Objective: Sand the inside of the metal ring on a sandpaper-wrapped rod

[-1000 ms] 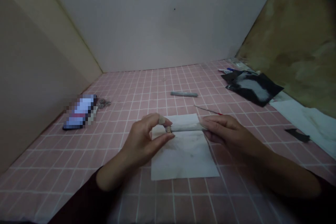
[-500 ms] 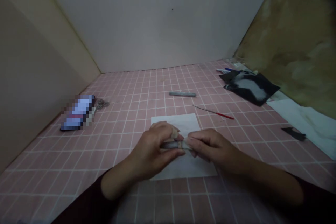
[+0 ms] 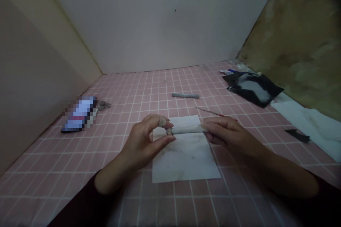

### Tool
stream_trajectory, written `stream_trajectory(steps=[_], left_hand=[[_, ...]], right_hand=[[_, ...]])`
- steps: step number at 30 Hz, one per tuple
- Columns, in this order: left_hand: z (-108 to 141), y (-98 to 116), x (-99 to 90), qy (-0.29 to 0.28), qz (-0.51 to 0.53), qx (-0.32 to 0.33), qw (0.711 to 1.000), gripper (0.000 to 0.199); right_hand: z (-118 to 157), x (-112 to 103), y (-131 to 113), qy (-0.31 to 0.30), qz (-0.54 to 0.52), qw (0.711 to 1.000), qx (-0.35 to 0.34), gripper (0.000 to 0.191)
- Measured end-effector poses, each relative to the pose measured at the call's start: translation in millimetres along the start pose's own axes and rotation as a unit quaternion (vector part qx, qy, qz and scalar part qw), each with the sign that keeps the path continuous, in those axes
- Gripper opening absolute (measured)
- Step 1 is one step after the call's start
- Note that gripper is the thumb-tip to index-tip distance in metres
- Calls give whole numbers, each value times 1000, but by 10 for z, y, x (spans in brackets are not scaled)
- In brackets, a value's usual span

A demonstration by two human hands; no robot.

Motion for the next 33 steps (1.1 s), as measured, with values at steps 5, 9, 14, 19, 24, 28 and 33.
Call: stream_trajectory(steps=[5,9,14,19,24,28,33], left_hand=[[4,64,99,-43,10,22,999,18],[-15,7,-15,7,-4,3,1000,17],[11,57,126,-50,16,19,998,20],[7,18,28,-13,-1,10,1000,17],[15,61,131,-55,15,21,998,19],[-13,9,47,-15,-10,9,1000,18],[12,74,191,-64,11,14,998,19]], right_hand=[[13,162,-49,-64,41,997,-8,41],[7,-27,-33,10,-10,1000,1,40],[29,149,-14,-62,30,998,-10,40],[8,-32,-3,10,-24,1000,-2,39],[13,179,-36,-63,24,998,-14,40],[-8,0,-9,0,-15,1000,-4,39],[8,199,-57,-73,45,996,-38,38]])
Point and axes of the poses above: each hand's wrist, its own z-axis away from the middle knuckle, its own x-axis out of the palm, y = z × x, the point moved 10 cm from there along -z, towards the middle knuckle, and after that the axes turned 10 degrees about -z, right-handed, at the moved point
